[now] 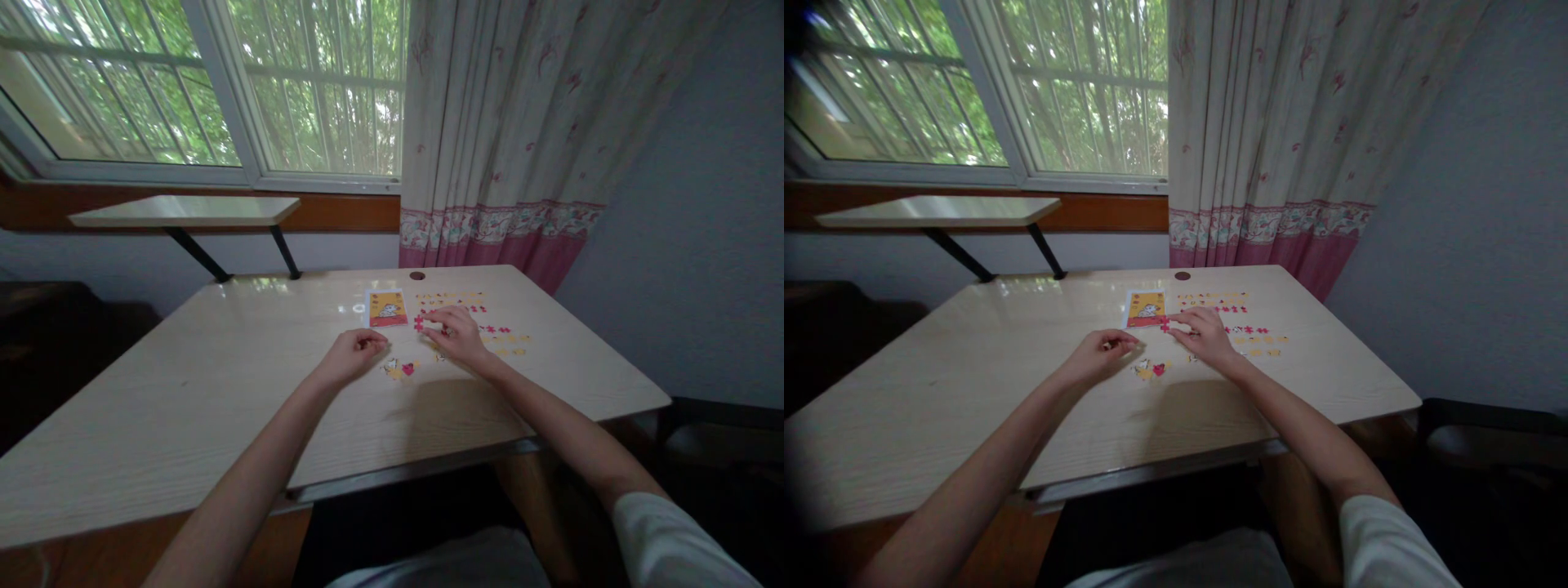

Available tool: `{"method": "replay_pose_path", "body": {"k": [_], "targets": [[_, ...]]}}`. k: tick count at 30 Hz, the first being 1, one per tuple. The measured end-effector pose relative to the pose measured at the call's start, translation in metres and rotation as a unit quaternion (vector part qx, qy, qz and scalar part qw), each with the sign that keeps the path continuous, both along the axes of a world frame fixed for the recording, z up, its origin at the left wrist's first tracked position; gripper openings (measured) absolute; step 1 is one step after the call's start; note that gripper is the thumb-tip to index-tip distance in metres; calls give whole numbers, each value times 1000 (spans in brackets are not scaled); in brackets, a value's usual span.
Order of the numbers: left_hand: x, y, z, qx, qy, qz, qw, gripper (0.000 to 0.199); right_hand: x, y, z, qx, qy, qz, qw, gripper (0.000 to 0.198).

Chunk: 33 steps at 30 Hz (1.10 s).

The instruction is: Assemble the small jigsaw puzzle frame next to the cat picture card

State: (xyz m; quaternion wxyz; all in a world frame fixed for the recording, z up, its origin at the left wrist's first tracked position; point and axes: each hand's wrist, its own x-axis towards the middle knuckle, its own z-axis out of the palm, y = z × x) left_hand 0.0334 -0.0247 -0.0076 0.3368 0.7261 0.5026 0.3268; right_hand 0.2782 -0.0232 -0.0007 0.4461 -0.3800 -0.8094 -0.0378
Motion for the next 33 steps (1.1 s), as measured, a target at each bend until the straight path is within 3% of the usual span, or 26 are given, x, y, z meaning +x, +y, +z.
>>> {"method": "replay_pose_path", "body": {"k": [3,5,15,20,25,29,33], "targets": [[-12,3,0,104,157,-38,981,26,12,6,5,0,17,-27,1000,20],[-17,5,-1,138,211,-60,966,25,17,8,5,3,21,-28,999,19],[-17,4,1,148,253,-100,951,25,27,14,9,-16,23,17,999,23],[-18,4,1,149,256,-104,949,24,76,29,23,-168,-17,29,985,31],[-18,5,-1,148,264,-110,947,24,163,30,24,-391,4,-53,919,46],[-18,5,0,143,269,-114,945,25,209,22,11,-481,41,-100,870,52],[-18,5,0,140,266,-112,947,25,222,23,3,-528,24,-109,842,52]]}}
